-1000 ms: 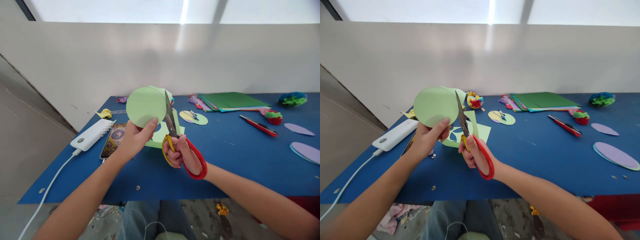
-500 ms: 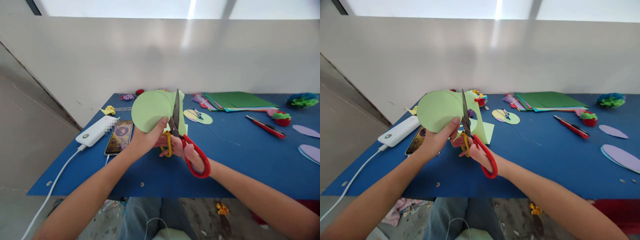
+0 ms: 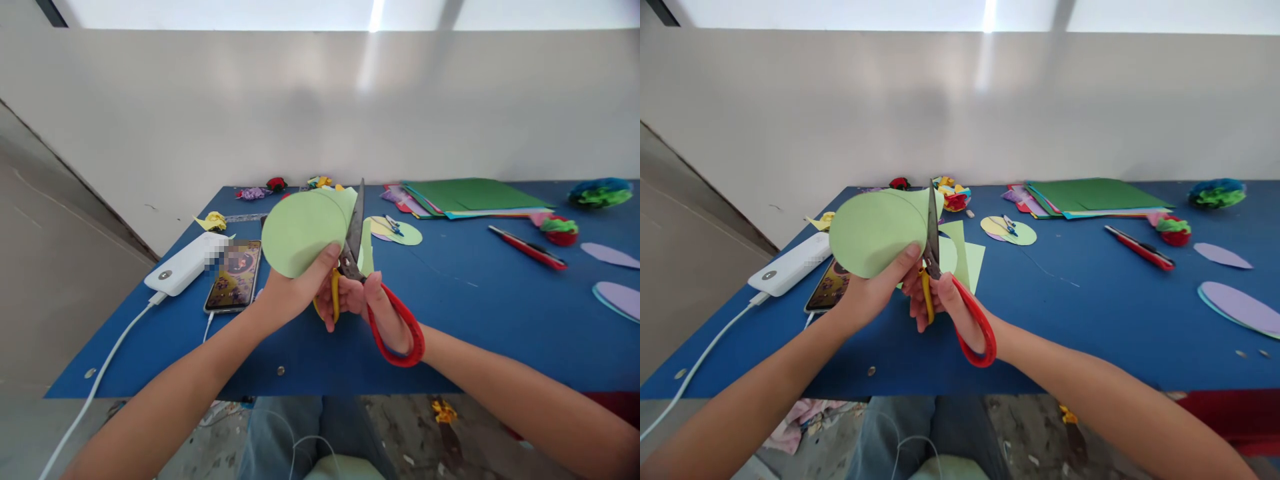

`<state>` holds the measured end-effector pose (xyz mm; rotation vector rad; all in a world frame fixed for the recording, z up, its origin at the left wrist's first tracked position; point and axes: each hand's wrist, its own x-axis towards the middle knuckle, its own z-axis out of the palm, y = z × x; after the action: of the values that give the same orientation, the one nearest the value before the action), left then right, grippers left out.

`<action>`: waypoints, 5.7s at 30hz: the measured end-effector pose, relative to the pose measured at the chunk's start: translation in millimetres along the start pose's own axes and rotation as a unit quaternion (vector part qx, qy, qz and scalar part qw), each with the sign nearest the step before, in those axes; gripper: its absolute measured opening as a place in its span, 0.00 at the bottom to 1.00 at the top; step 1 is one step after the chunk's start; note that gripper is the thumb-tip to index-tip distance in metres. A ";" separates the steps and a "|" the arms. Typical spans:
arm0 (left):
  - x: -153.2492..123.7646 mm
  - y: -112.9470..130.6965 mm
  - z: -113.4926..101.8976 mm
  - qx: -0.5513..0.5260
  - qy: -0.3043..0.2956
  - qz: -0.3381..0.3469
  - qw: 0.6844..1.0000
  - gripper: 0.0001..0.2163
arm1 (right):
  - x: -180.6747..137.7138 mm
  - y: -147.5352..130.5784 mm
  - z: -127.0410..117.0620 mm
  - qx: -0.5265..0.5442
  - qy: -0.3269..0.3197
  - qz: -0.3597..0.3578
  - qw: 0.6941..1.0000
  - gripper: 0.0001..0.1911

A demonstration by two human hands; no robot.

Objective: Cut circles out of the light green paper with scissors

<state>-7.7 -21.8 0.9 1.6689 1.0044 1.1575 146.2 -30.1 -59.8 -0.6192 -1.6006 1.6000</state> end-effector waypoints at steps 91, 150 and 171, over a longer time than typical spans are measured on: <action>-0.1 4.0 -1.0 0.034 0.121 0.060 0.990 0.18 | -4.4 -13.8 1.0 -0.029 -0.021 -0.036 0.999 0.40; -2.4 8.6 2.1 0.123 0.031 0.046 0.991 0.23 | -0.7 -5.5 4.3 0.062 -0.035 0.002 0.997 0.41; 1.3 13.3 -14.5 0.127 -0.057 0.039 0.990 0.24 | -3.7 -11.7 4.4 0.070 0.013 0.014 0.997 0.37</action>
<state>-19.4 -22.0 16.8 1.9676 1.0569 1.0030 147.0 -36.8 -48.6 -0.5880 -1.4528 1.7019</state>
